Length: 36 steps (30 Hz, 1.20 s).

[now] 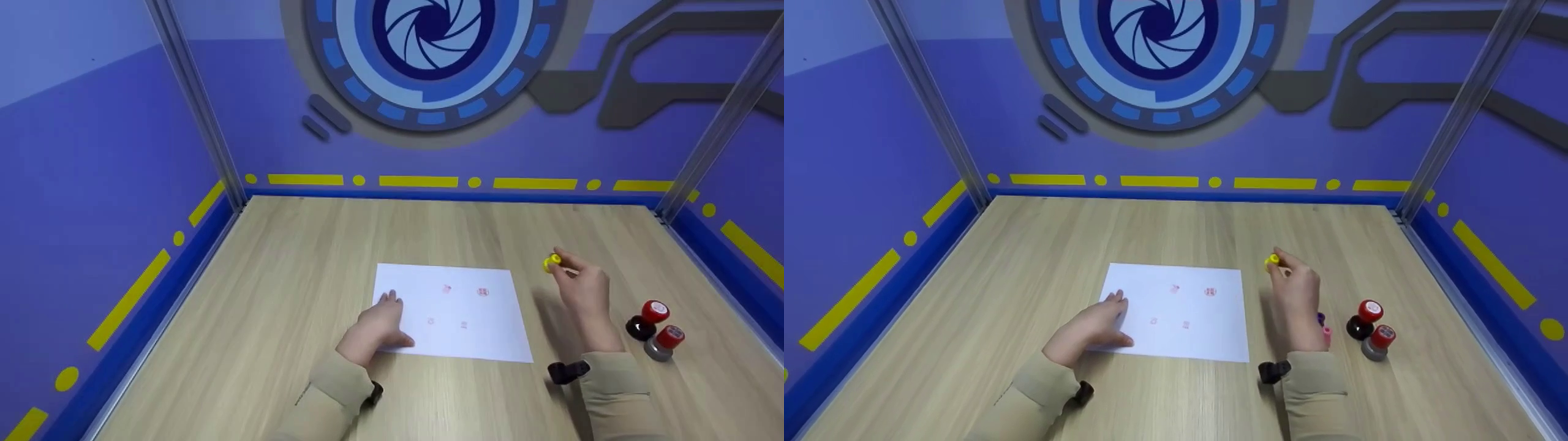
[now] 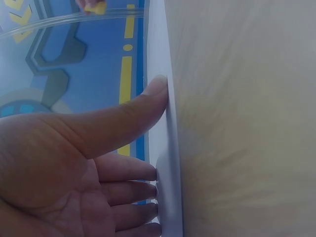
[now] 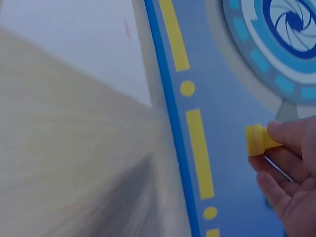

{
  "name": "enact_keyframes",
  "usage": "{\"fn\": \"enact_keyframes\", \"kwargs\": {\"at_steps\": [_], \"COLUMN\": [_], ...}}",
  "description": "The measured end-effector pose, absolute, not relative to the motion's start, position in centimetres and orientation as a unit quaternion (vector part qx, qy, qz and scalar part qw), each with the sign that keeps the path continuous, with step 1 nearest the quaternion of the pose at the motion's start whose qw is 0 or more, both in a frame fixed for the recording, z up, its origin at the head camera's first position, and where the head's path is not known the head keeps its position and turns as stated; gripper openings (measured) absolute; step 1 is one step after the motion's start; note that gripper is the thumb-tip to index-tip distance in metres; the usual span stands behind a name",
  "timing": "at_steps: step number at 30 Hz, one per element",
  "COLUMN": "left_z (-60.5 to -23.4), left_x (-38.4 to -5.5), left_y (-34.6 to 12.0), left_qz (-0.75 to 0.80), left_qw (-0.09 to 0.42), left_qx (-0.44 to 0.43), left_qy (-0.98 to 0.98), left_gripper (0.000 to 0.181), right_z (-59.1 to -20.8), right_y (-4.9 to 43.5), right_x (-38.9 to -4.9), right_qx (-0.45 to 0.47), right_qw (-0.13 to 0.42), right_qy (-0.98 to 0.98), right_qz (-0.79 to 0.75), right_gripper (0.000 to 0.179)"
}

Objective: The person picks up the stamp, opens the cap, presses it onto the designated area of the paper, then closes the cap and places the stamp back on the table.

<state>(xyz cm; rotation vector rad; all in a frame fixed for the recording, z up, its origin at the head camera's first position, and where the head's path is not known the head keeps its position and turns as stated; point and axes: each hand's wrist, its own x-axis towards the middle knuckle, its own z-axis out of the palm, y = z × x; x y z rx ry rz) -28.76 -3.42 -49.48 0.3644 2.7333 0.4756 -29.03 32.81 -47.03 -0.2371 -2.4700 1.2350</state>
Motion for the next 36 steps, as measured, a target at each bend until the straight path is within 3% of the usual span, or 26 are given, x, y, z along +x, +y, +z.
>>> {"fn": "enact_keyframes", "kwargs": {"at_steps": [10, 22, 26, 31, 36], "left_z": [-49.6, -49.2, -49.0, -48.8, -49.0], "left_x": [-28.7, -28.8, -28.7, -28.3, -27.8], "left_y": [-3.4, -3.1, -2.6, -1.2, 0.2], "left_qz": [0.17, 0.177, 0.214, 0.412, 0.591], "left_qw": [0.166, 0.168, 0.116, 0.022, 0.016], "left_qx": [0.124, 0.121, 0.144, 0.171, 0.189], "left_qy": [0.963, 0.962, 0.959, 0.895, 0.784], "left_gripper": [0.094, 0.094, 0.085, 0.058, 0.042], "right_z": [-46.7, -47.1, -47.4, -47.6, -47.9], "right_y": [29.8, 26.0, 24.6, 23.0, 21.5], "right_x": [-29.0, -28.5, -28.1, -27.7, -27.2], "right_qx": [0.003, 0.058, 0.07, 0.067, 0.059], "right_qw": [0.262, 0.212, 0.183, 0.144, 0.122], "right_qy": [-0.85, -0.856, -0.848, -0.8, -0.756], "right_qz": [0.458, 0.468, 0.493, 0.579, 0.64], "right_gripper": [0.032, 0.019, 0.018, 0.019, 0.019]}}
